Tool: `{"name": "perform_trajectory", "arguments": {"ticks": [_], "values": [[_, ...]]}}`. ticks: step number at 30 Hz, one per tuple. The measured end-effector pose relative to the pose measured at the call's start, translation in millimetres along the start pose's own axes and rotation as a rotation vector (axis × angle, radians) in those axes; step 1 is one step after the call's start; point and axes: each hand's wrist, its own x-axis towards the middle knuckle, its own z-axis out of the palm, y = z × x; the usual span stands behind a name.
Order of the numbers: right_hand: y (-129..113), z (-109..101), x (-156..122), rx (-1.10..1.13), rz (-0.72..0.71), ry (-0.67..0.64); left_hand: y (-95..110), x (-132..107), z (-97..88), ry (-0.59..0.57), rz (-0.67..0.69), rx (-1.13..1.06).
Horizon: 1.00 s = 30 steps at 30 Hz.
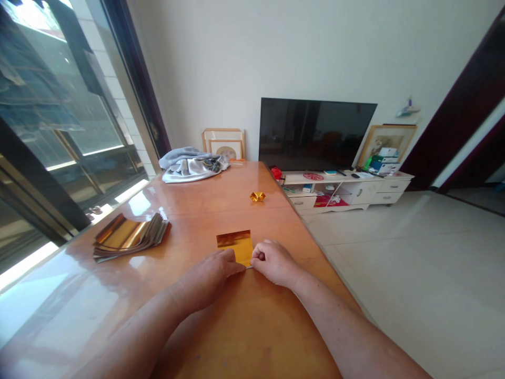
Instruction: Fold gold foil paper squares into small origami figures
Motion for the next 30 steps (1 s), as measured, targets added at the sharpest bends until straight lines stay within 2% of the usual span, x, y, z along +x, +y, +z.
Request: {"name": "perform_trajectory", "arguments": {"ticks": [5,8,13,16,19,30], "values": [[5,-15,-5,0.026,-0.039,0.040,0,-1,-1.7,-0.015,-0.002,-0.006],[-3,-22,-15,-0.151,-0.190,0.075,-1,-1,-1.4,-0.001,0.009,0.007],[-30,-18,-37,-0.431,-0.327,-0.046,-4,-2,2.6,0.021,0.035,0.025],[-39,-10,-47,-0.501,-0.296,-0.150,-5,-2,4.6,0.031,0.038,0.032],[-40,-4,-52,-0.527,-0.232,-0.198,-5,-3,5.1,0.032,0.032,0.037],[-40,-5,-58,-0.585,-0.176,-0.179,-8,-6,5.2,0.049,0.025,0.050]]}}
